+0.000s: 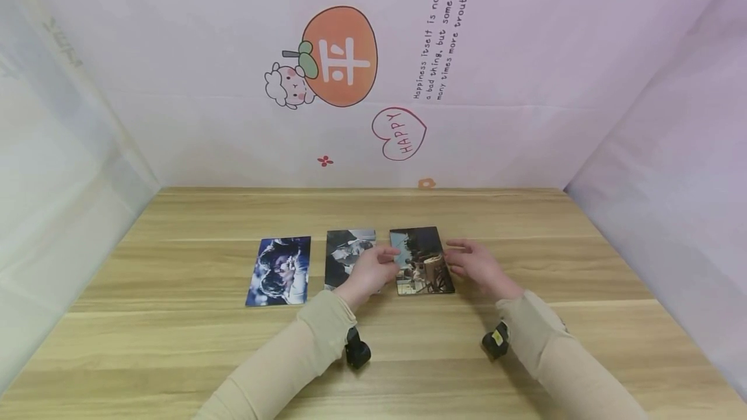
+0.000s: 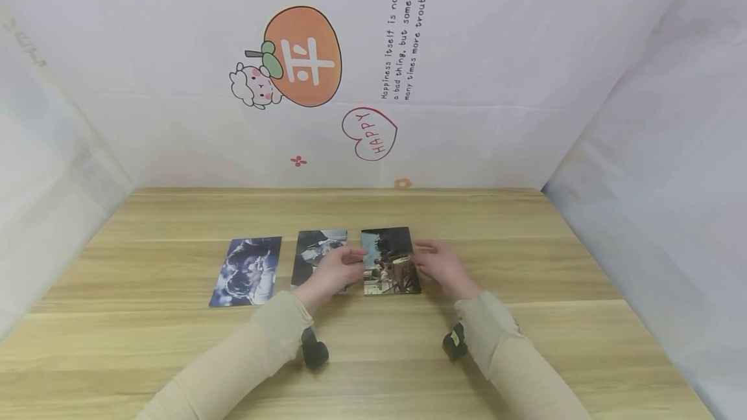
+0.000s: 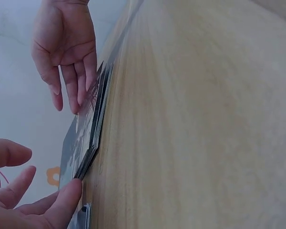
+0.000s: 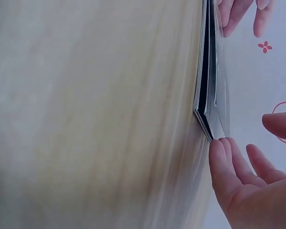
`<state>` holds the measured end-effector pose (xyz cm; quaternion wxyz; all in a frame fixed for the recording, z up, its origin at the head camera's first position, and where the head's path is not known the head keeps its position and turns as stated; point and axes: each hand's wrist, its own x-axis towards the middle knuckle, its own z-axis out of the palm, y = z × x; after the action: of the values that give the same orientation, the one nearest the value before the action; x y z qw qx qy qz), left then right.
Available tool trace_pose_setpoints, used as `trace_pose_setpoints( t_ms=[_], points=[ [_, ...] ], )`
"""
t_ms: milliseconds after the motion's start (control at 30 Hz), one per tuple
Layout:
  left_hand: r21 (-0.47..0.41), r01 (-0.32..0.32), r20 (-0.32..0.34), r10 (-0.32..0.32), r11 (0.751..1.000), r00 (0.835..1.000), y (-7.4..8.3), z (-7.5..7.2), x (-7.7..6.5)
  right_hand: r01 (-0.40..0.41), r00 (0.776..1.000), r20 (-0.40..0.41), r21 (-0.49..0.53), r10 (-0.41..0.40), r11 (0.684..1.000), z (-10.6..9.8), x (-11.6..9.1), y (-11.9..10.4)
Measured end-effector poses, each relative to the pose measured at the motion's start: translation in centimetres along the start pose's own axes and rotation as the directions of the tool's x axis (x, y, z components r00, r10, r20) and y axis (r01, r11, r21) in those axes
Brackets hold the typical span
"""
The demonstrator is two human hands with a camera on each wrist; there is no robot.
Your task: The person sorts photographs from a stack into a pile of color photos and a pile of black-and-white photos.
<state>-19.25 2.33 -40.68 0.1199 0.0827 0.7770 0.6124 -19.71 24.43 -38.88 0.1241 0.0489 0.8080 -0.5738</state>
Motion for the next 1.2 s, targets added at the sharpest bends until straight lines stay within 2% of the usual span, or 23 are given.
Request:
trace_pose_setpoints(
  t_ms=[233,567,800,1000,1200],
  points=[
    [-0.053,0.003,-0.034,-0.005,0.999,0.999,0.1,-0.2,-0.2,0.029,0.999,-0.020,-0.005,-0.029,1.000,0.1,-0.6,-0.5],
    [-0.036,-0.011,-0.060,0.009,0.999,0.998,-0.6,-1.6,-0.6,0.044,0.998,-0.034,-0.031,-0.045,0.999,1.4,-0.4,-0.5],
    [-0.077,-0.001,-0.075,-0.004,0.997,0.997,-1.4,-3.0,-0.7,0.027,0.999,-0.023,0.016,-0.027,1.000,3.0,-0.3,-0.8],
    [-0.071,0.000,-0.094,-0.006,0.997,0.996,-1.7,-4.5,-1.1,0.007,1.000,-0.028,0.048,-0.006,0.999,4.7,0.0,-1.0],
    [-0.046,0.001,-0.114,-0.006,0.999,0.993,-1.9,-6.3,-2.0,0.022,0.999,-0.029,0.064,-0.020,0.998,6.6,0.5,-1.6]
  ],
)
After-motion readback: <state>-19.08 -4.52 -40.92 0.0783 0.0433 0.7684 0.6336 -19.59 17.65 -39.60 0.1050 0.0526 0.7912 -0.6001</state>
